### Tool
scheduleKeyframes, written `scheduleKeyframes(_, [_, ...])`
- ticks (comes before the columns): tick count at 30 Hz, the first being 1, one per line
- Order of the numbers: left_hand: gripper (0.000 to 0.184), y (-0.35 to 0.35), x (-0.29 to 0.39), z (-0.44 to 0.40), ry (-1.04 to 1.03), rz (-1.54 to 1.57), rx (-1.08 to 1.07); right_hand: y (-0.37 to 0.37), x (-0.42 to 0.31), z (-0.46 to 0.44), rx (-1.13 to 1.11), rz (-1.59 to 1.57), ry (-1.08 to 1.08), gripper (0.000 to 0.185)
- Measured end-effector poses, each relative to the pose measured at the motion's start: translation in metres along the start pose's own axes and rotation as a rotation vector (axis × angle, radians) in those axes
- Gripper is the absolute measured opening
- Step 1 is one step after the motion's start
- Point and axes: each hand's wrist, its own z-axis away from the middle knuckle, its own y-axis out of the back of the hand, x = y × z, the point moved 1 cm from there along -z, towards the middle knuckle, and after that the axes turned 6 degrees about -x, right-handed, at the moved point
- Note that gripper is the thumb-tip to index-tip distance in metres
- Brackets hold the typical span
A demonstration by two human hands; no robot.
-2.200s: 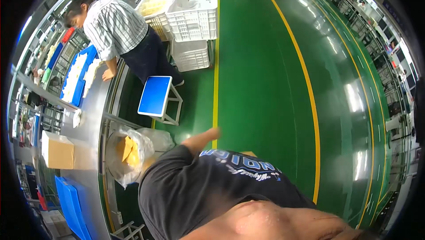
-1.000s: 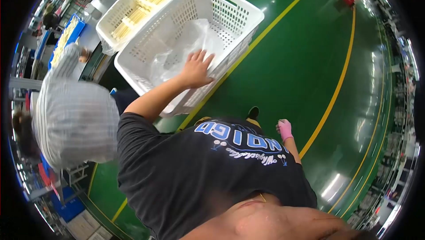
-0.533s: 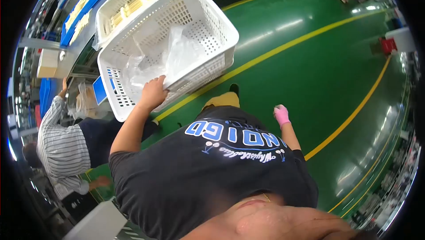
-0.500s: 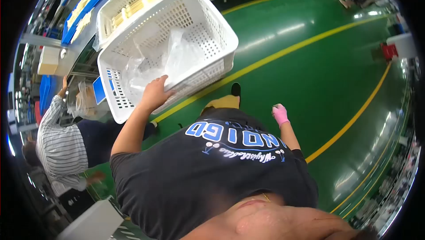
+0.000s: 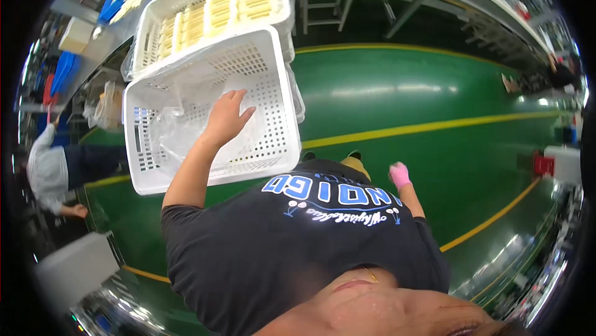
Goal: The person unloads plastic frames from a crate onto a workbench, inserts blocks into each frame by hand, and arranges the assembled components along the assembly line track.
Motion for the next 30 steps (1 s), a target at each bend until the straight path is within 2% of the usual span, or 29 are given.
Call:
scheduleKeyframes(1, [0.045, 0.000, -0.001, -0.007, 0.039, 0.011, 0.023, 0.004, 0.028, -0.031, 0.002, 0.086, 0.040, 0.020])
scheduleKeyframes(2, [0.044, -0.004, 0.000, -0.015, 0.070, -0.009, 0.069, 0.020, 0.035, -0.044, -0.048, 0.851, 0.654, 0.018])
scheduleKeyframes(3, [0.044, -0.009, 0.001, -0.023, 0.104, -0.028, 0.112, 0.019, 0.035, -0.069, -0.075, 0.188, 0.081, 0.015])
scheduleKeyframes(4, [0.043, -0.015, 0.004, -0.026, 0.143, -0.050, 0.142, 0.031, 0.035, -0.093, -0.132, 0.131, 0.018, 0.014])
scheduleKeyframes(6, [0.042, -0.024, 0.020, -0.035, 0.259, 0.015, 0.159, 0.071, -0.049, -0.092, -0.230, 0.024, -0.110, 0.014])
scheduleKeyframes(7, [0.041, -0.026, 0.028, -0.044, 0.305, 0.041, 0.174, 0.080, -0.056, -0.124, -0.242, 0.029, -0.111, 0.016])
scheduleKeyframes(9, [0.040, -0.031, 0.044, -0.058, 0.354, 0.104, 0.246, 0.086, 0.002, -0.252, -0.231, 0.379, 0.358, 0.021])
scheduleKeyframes(12, [0.040, -0.026, 0.069, -0.076, 0.393, 0.140, 0.372, 0.133, -0.167, -0.249, -0.206, 0.340, 0.312, 0.026])
scheduleKeyframes(14, [0.039, -0.017, 0.078, -0.085, 0.421, 0.158, 0.455, 0.130, -0.235, -0.288, -0.192, 0.476, 0.507, 0.030])
scheduleKeyframes(16, [0.040, -0.009, 0.078, -0.089, 0.458, 0.196, 0.531, 0.115, -0.323, -0.292, -0.253, 0.384, 0.664, 0.033])
scheduleKeyframes(18, [0.038, -0.002, 0.075, -0.095, 0.550, 0.295, 0.600, 0.093, -0.410, -0.275, -0.207, 0.260, 1.072, 0.024])
scheduleKeyframes(19, [0.038, 0.001, 0.069, -0.099, 0.589, 0.342, 0.635, 0.083, -0.451, -0.262, -0.298, 0.231, 1.068, 0.024])
scheduleKeyframes(20, [0.037, 0.004, 0.061, -0.105, 0.588, 0.452, 0.686, 0.076, -0.492, -0.248, -0.391, 0.203, 1.062, 0.024])
scheduleKeyframes(22, [0.037, 0.006, 0.039, -0.116, 0.575, 0.675, 0.790, 0.057, -0.560, -0.230, -0.412, 0.124, 1.291, 0.019])
scheduleKeyframes(25, [0.041, 0.031, 0.026, -0.149, 0.547, 1.026, 0.903, 0.037, -0.643, -0.207, -0.552, 0.016, 1.443, 0.017])
scheduleKeyframes(28, [0.046, 0.036, -0.022, -0.176, 0.413, 1.427, 1.035, 0.015, -0.709, -0.200, -0.671, 0.082, 1.473, 0.023])
scheduleKeyframes(29, [0.047, 0.037, -0.038, -0.183, 0.437, 1.531, 1.102, 0.011, -0.731, -0.194, -0.643, 0.129, 1.601, 0.027])
scheduleKeyframes(30, [0.048, 0.038, -0.052, -0.191, 0.460, 1.638, 1.161, 0.005, -0.748, -0.189, -0.676, 0.177, 1.599, 0.027])
